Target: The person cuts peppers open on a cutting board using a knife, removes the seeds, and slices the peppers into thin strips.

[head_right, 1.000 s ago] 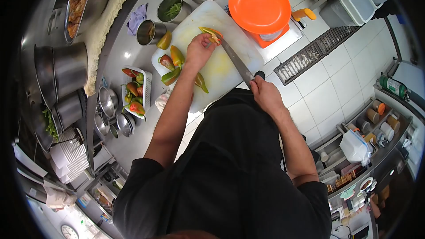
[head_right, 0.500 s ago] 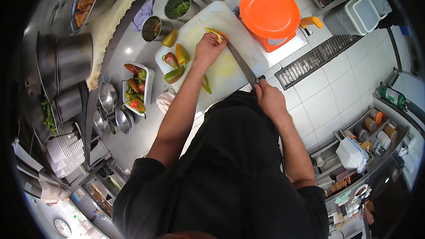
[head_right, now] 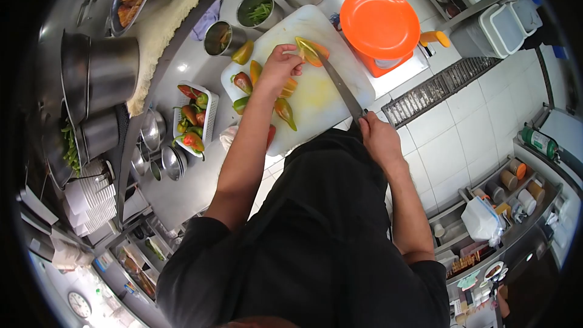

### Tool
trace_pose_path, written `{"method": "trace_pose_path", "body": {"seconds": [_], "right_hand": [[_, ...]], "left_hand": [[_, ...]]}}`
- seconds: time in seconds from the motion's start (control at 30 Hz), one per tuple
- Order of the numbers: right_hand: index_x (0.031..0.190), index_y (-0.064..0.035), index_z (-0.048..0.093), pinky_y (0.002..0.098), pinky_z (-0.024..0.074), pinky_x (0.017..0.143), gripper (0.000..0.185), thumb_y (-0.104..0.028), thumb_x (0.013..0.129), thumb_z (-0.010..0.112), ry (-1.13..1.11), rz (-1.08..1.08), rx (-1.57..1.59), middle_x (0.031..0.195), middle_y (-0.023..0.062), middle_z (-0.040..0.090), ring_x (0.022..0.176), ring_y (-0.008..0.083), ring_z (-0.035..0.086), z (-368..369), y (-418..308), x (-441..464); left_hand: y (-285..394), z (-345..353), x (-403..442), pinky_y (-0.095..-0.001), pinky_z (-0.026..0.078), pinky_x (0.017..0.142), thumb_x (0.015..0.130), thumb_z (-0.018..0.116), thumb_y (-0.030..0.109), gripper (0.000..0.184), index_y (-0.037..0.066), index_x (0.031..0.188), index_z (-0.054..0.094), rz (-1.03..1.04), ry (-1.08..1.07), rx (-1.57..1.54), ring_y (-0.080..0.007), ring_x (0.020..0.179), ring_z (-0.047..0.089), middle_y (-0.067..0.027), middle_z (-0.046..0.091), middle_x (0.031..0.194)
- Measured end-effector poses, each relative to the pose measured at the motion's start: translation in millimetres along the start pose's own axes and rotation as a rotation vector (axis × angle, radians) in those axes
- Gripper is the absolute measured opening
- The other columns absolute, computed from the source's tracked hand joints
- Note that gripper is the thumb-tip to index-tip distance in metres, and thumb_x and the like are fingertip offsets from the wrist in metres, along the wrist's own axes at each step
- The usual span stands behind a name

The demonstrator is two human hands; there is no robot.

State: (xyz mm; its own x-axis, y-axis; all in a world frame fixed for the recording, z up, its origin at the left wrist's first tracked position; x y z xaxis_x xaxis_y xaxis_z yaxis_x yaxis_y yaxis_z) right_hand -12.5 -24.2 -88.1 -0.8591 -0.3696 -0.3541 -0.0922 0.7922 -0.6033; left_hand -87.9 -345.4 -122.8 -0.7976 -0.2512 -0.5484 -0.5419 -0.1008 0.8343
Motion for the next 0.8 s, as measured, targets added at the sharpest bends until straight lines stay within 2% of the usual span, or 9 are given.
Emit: {"method": "trace_pose_path", "body": {"seconds": [0.13, 0.2, 0.3, 0.37, 0.47, 0.57, 0.63, 0.7, 0.8], "right_hand": [[0.106, -0.0039, 0.064, 0.0598, 0.0546, 0.07, 0.028, -0.031, 0.111, 0.059, 0.021, -0.022, -0.005, 0.08, 0.0248, 0.073, 0.079, 0.0486, 0.072, -2, 3, 1], [0.101, -0.0042, 0.063, 0.0602, 0.0537, 0.069, 0.028, -0.03, 0.111, 0.06, 0.058, -0.043, -0.005, 0.078, 0.0238, 0.072, 0.076, 0.0487, 0.07, -4, -2, 0], [0.097, -0.0043, 0.061, 0.0607, 0.0522, 0.067, 0.029, -0.03, 0.111, 0.06, 0.077, -0.074, -0.055, 0.076, 0.0233, 0.07, 0.074, 0.0489, 0.069, -7, -2, 0], [0.096, -0.0044, 0.059, 0.0605, 0.0515, 0.067, 0.03, -0.03, 0.111, 0.06, 0.09, -0.078, -0.058, 0.076, 0.0236, 0.07, 0.074, 0.0488, 0.069, -11, -2, -1], [0.095, -0.0044, 0.059, 0.0602, 0.0509, 0.066, 0.03, -0.03, 0.111, 0.06, 0.116, -0.061, -0.048, 0.077, 0.0242, 0.069, 0.076, 0.0489, 0.069, -21, -1, -3], [0.096, -0.0045, 0.059, 0.0599, 0.0507, 0.067, 0.03, -0.03, 0.111, 0.06, 0.143, -0.008, -0.032, 0.078, 0.0247, 0.069, 0.078, 0.0494, 0.069, -27, 5, -5], [0.097, -0.0047, 0.059, 0.0598, 0.0508, 0.067, 0.029, -0.031, 0.111, 0.061, 0.142, 0.027, -0.033, 0.078, 0.0249, 0.069, 0.079, 0.0497, 0.068, -27, 11, -7], [0.098, -0.0049, 0.059, 0.0598, 0.051, 0.068, 0.029, -0.031, 0.11, 0.061, 0.14, 0.049, -0.039, 0.079, 0.0249, 0.07, 0.079, 0.0501, 0.068, -25, 18, -5], [0.1, -0.0052, 0.059, 0.0597, 0.0516, 0.068, 0.028, -0.031, 0.11, 0.061, 0.108, 0.078, -0.047, 0.08, 0.0252, 0.07, 0.079, 0.05, 0.069, -24, 18, -5]], "left_hand": [[35, -56, -12, -0.0313, 0.059, 0.076, 0.095, 0.073, 0.006, 0.043, 0.004, 0.135, 0.057, 0.122, 0.048, -0.196, -0.016, 0.084, 0.068, -0.0086, 0.07, 0.103], [63, -103, -20, -0.0312, 0.06, 0.077, 0.097, 0.075, 0.01, 0.04, 0.004, 0.133, 0.059, 0.247, 0.19, -0.121, -0.0155, 0.087, 0.068, -0.0082, 0.071, 0.105], [84, -175, -3, -0.0308, 0.061, 0.081, 0.099, 0.074, 0.014, 0.039, 0.004, 0.134, 0.06, 0.335, 0.406, 0.118, -0.0136, 0.093, 0.069, -0.0079, 0.073, 0.109], [95, -197, 3, -0.036, 0.062, 0.082, 0.097, 0.076, 0.019, 0.041, 0.006, 0.134, 0.064, 0.254, 0.485, 0.384, -0.022, 0.093, 0.073, -0.0139, 0.075, 0.11], [95, -190, 3, -0.0434, 0.062, 0.085, 0.094, 0.078, 0.026, 0.041, 0.011, 0.132, 0.07, 0.616, 0.812, 1.279, -0.0319, 0.094, 0.076, -0.0172, 0.077, 0.111], [89, -132, -9, -0.0479, 0.06, 0.092, 0.092, 0.079, 0.034, 0.041, 0.016, 0.13, 0.075, 0.81, 0.809, 1.144, -0.0378, 0.102, 0.076, -0.0167, 0.077, 0.115], [72, -74, -8, -0.0465, 0.059, 0.096, 0.093, 0.078, 0.039, 0.043, 0.018, 0.13, 0.074, 0.358, 0.501, 1.034, -0.0341, 0.111, 0.074, -0.0123, 0.078, 0.117], [58, -20, -14, -0.0463, 0.059, 0.097, 0.094, 0.079, 0.042, 0.047, 0.016, 0.133, 0.073, 0.268, 0.369, 1.033, -0.0358, 0.113, 0.073, -0.0142, 0.076, 0.124], [51, 28, -13, -0.045, 0.057, 0.103, 0.093, 0.08, 0.043, 0.054, 0.012, 0.137, 0.071, 0.239, 0.332, 1.079, -0.0339, 0.122, 0.07, -0.0141, 0.071, 0.135]]}}
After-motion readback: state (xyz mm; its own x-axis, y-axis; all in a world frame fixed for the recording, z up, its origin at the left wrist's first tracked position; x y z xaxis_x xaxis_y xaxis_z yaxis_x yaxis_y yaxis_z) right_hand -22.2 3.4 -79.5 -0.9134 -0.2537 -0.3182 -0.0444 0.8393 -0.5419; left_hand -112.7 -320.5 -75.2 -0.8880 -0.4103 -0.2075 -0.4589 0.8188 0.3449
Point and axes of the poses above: each hand's wrist, its own x-axis towards the middle knuckle, its own z-axis out of the palm, y = z × x, the point moved 4 cm from there along x, towards the middle knuckle
